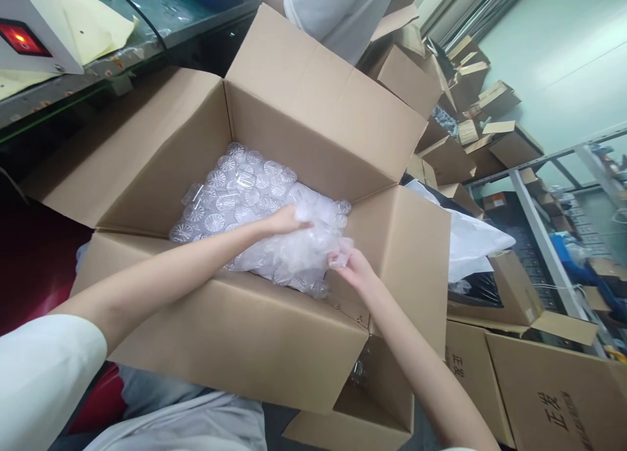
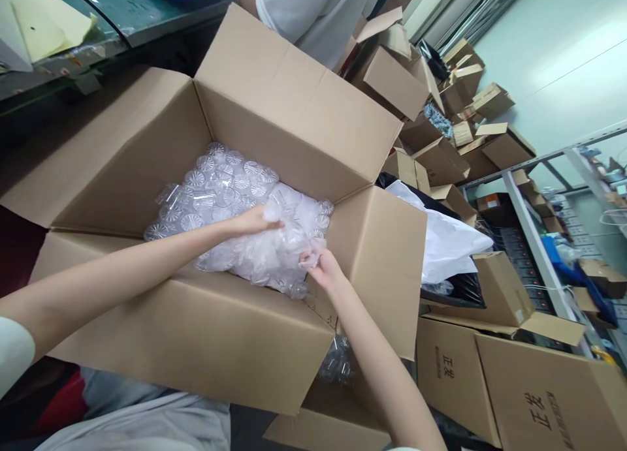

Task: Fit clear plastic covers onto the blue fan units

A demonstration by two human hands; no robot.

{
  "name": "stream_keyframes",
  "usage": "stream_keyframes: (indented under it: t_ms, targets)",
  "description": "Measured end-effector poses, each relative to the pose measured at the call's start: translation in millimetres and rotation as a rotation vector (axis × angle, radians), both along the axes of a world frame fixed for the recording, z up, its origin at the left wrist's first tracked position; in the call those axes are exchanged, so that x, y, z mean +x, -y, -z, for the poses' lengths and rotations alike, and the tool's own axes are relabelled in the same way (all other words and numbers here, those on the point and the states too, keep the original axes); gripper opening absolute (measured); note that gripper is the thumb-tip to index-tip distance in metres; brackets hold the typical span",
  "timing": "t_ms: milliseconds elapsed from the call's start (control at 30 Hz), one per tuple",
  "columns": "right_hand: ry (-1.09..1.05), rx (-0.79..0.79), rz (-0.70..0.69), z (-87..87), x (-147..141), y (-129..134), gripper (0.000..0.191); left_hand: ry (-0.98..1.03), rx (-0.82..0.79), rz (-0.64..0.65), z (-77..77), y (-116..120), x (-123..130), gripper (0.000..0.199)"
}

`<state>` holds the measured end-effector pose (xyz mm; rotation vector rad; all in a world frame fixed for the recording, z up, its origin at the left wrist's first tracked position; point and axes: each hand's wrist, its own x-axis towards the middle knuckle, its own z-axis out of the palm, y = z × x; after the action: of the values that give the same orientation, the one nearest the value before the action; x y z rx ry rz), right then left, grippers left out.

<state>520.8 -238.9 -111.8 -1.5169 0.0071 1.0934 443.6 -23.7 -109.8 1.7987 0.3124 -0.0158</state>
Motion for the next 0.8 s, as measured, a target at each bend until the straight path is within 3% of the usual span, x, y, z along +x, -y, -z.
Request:
stream_keyframes:
  t_ms: [167,333,433,533,700,800]
  targets:
    - [0.314,-0.516,-0.445,7.2,-3.4,5.0,0.018,-0.038,-0.068,-0.230,-8.5,-21.6,4.2,0.027]
    - [0.625,-0.882,-0.814,12.8,-10.2,3.8,0.023,-0.182,-0.009,-0.301,2.2,-35.8,4.8,0.017]
    - [0.769,-0.922,-0.986,8.6,-9.1,-0.2,0.025,-0.255,0.032,-0.251,6.1,-34.8,3.8,0.019]
    - [0.857,-0.880,-1.105,2.0,-5.3,-6.3,0.024,-0.301,0.053,-0.117,5.4,-29.9,0.2,0.020]
    - [0.899,-0.867,-1.141,1.5,-2.3,-18.0,0.028,-0.435,0.054,0.105,7.2,-21.6,-8.6,0.019]
    - [0.851,-0.878,-1.186,7.5,-1.4,-22.0,0.031,-0.516,0.073,0.161,11.1,-20.7,-11.3,0.023]
